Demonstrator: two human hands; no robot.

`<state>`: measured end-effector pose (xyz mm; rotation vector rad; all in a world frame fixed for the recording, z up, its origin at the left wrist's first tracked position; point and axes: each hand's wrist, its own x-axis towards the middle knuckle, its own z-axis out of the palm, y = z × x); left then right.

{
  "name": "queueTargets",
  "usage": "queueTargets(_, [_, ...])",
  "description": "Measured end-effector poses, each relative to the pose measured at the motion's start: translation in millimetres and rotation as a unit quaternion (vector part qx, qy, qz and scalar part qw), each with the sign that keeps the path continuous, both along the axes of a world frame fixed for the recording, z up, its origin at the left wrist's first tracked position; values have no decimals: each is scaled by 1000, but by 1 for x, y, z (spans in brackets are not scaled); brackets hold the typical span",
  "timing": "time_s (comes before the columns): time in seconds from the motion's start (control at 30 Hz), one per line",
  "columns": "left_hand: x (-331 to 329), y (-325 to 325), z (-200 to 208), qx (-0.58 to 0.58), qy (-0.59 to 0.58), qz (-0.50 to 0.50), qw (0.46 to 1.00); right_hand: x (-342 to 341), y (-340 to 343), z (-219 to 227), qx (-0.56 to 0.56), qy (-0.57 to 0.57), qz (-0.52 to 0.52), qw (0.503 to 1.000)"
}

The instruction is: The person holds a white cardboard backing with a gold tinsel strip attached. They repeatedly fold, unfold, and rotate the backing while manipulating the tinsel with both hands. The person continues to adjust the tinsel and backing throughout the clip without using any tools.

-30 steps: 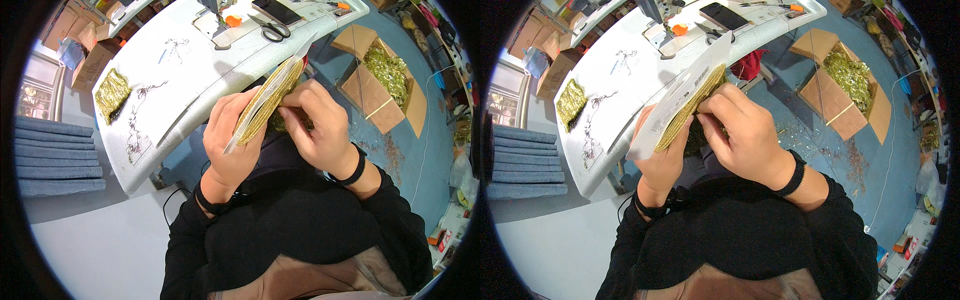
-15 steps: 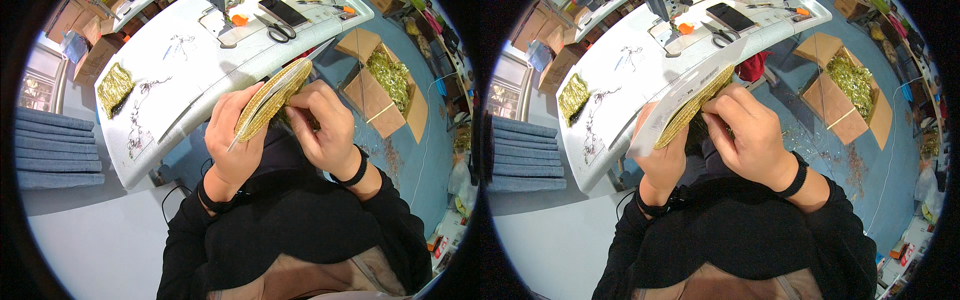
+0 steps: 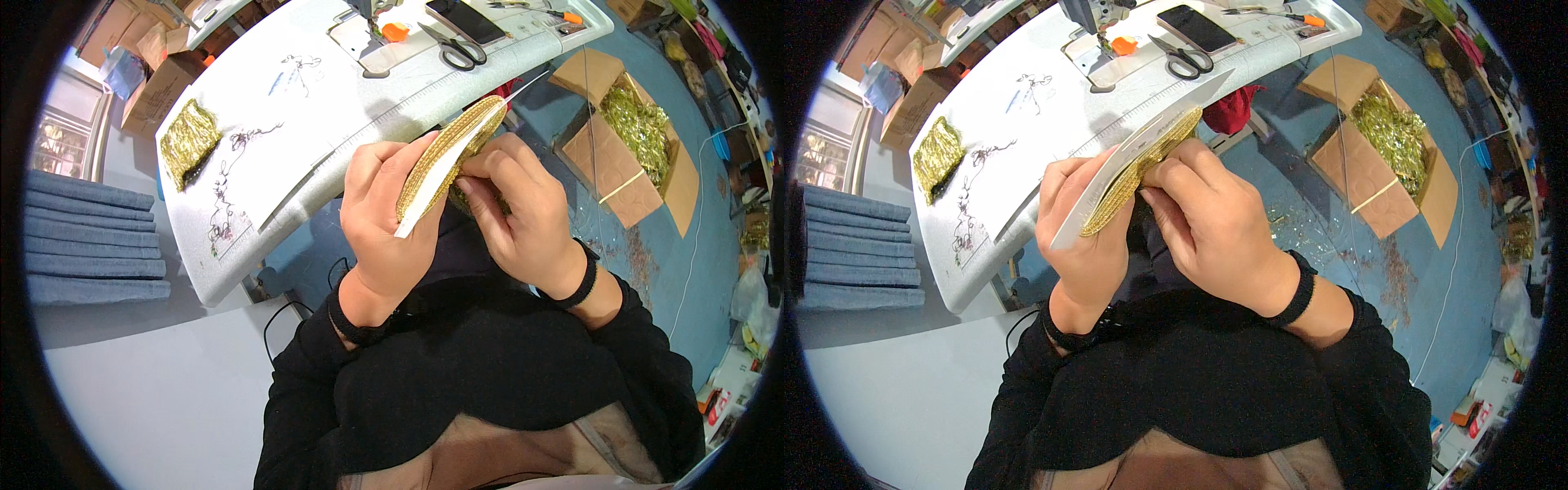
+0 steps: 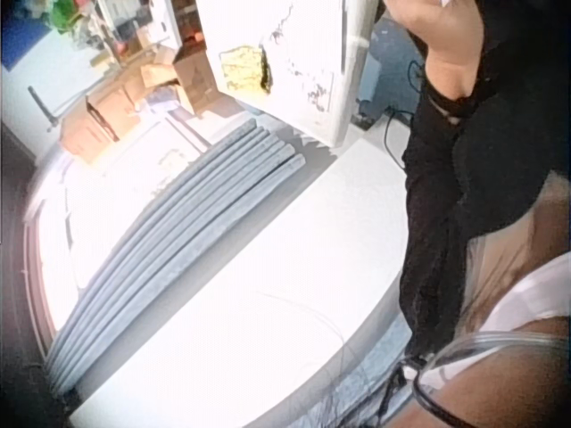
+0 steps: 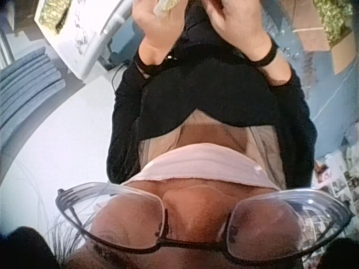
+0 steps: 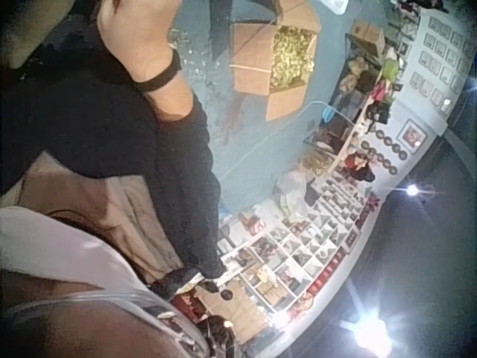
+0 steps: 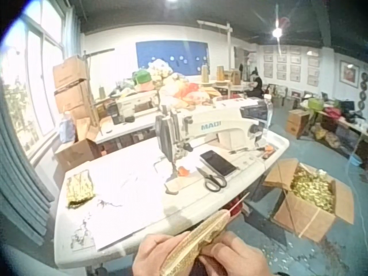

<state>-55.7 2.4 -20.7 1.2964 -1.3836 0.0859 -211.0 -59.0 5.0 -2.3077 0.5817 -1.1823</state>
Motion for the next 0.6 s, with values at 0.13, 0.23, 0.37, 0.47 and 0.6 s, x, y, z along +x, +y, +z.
queueTargets(0.13, [-1,-7,-3,-35,-30,10,999,2,2,0,0,3,11,1000])
queueTargets(0.23, [-1,-8,-5,-12,-50,28,998,3,1,-1,-1,8,4,1000])
queueTargets(0.37, [-1,-8,-7,36,-103,31,994,2,4,-2,62,7,13,998])
queueTargets(0.47, [-1,-9,-6,49,-114,23,992,2,5,-3,64,3,33,997])
queueTargets(0.6, [-2,-11,-3,54,-125,22,990,2,5,-4,94,-4,31,995])
